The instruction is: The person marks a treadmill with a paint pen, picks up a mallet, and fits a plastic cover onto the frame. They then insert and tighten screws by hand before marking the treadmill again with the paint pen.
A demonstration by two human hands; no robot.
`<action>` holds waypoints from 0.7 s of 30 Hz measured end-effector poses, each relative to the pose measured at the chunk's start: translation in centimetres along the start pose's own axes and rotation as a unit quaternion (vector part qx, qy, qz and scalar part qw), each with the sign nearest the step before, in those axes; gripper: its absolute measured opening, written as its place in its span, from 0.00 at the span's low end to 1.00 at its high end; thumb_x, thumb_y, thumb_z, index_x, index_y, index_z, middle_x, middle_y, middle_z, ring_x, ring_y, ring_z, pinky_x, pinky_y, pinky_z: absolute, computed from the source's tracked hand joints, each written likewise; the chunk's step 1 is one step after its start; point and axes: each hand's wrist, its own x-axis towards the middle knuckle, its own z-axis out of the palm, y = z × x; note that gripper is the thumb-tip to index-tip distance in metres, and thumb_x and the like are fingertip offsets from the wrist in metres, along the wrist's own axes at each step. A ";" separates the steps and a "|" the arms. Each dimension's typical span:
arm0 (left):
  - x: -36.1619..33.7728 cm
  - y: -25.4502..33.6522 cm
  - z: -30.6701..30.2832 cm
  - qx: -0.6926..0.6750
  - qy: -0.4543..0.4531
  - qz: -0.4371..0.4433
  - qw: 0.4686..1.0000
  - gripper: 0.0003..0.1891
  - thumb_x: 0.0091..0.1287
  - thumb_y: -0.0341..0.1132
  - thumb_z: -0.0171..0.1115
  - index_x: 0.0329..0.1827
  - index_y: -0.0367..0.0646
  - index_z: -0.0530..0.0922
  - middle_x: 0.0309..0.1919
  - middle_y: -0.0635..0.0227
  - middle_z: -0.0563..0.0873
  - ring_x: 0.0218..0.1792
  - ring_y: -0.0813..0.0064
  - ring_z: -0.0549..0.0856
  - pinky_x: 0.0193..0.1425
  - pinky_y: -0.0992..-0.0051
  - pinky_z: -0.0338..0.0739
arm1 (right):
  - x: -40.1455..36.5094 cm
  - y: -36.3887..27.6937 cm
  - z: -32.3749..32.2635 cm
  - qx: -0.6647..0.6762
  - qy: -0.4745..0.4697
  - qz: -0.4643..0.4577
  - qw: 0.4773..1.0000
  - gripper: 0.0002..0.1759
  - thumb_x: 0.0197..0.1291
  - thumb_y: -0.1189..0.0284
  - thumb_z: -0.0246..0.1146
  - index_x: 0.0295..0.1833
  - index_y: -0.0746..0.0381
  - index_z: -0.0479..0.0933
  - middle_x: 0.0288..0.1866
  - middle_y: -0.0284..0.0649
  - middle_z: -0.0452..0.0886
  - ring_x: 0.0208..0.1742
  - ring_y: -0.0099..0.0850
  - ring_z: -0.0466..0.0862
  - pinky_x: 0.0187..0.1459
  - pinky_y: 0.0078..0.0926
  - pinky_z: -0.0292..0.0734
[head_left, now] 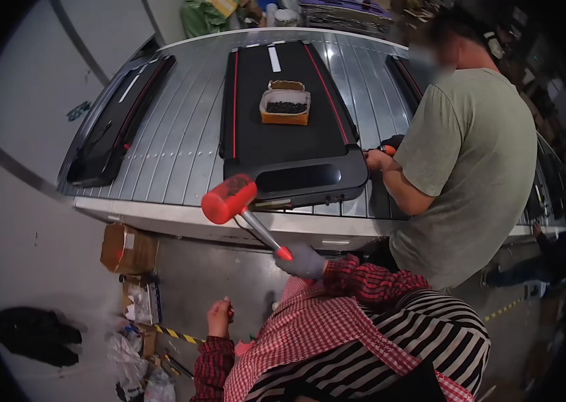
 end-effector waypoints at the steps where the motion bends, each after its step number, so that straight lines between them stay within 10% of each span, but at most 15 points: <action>1: 2.0 1.5 0.3 0.010 -0.016 0.002 1.000 0.12 0.59 0.42 0.55 0.21 0.45 0.72 0.14 0.76 0.71 0.15 0.85 0.68 0.17 0.84 0.59 | 1.8 -1.6 -0.3 0.049 0.034 -0.019 0.998 0.11 0.49 0.67 0.57 0.34 0.63 0.69 0.18 0.35 0.71 0.20 0.21 0.73 0.22 0.22 0.69; 7: 10.9 8.7 5.2 0.020 -0.060 0.004 0.998 0.12 0.59 0.42 0.56 0.22 0.45 0.72 0.14 0.75 0.72 0.14 0.84 0.69 0.16 0.83 0.60 | 15.3 -9.5 -5.1 0.106 0.240 -0.220 0.939 0.10 0.47 0.69 0.58 0.29 0.64 0.68 0.18 0.39 0.73 0.19 0.26 0.75 0.22 0.25 0.71; 11: 13.7 12.7 7.3 0.057 -0.068 -0.052 0.995 0.13 0.59 0.42 0.55 0.22 0.45 0.73 0.13 0.75 0.72 0.14 0.86 0.69 0.16 0.85 0.59 | 19.8 -14.4 -7.8 0.306 0.146 -0.190 0.921 0.06 0.50 0.75 0.56 0.33 0.65 0.66 0.16 0.32 0.67 0.16 0.19 0.70 0.18 0.20 0.68; 21: 24.6 21.8 11.0 0.131 -0.117 -0.054 0.983 0.16 0.61 0.47 0.52 0.25 0.43 0.73 0.12 0.74 0.71 0.12 0.84 0.67 0.16 0.84 0.59 | 29.3 -16.8 -15.7 0.247 0.173 -0.218 0.928 0.09 0.49 0.73 0.57 0.34 0.65 0.67 0.18 0.34 0.70 0.17 0.21 0.72 0.19 0.20 0.69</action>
